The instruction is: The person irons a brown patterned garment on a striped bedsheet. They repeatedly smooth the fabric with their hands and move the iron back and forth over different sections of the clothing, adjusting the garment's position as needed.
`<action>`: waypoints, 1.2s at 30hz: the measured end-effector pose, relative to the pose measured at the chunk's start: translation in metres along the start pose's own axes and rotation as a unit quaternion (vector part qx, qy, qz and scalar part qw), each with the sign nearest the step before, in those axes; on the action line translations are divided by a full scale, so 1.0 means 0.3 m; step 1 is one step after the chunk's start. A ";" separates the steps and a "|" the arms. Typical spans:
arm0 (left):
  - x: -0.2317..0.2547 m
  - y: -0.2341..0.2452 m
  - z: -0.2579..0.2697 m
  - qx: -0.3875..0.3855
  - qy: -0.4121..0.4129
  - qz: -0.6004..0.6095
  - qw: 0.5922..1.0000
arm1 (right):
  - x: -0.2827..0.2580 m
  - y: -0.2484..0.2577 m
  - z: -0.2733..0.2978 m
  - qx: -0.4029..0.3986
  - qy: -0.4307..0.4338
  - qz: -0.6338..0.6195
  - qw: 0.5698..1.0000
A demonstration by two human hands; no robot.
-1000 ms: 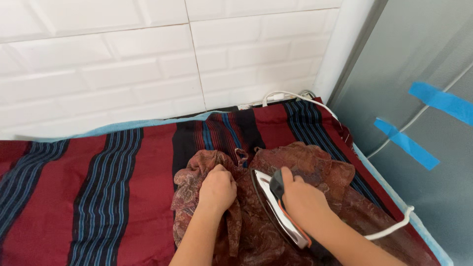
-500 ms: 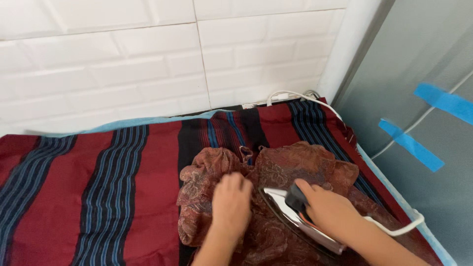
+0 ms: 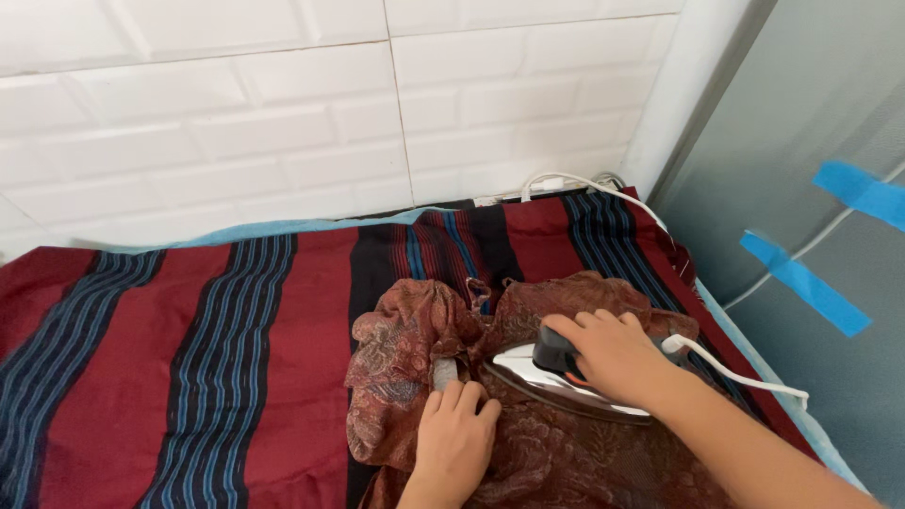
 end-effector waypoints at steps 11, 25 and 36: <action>0.006 0.091 -0.063 -0.042 -0.020 0.017 0.999 | -0.054 0.013 -0.002 0.007 -0.035 -0.004 0.999; -0.079 0.126 -0.121 0.100 0.124 -0.039 0.986 | -0.110 -0.024 0.041 0.118 -0.067 0.021 0.991; -0.089 0.070 -0.161 0.120 0.106 -0.046 0.986 | -0.149 -0.012 0.054 0.028 -0.079 0.033 0.996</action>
Point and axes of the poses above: each hand's wrist, its own z-axis away from the middle knuckle, its own y-axis out of the back of the hand, x = y × z, the point moved 2 cm from there along -z, towards the middle knuckle
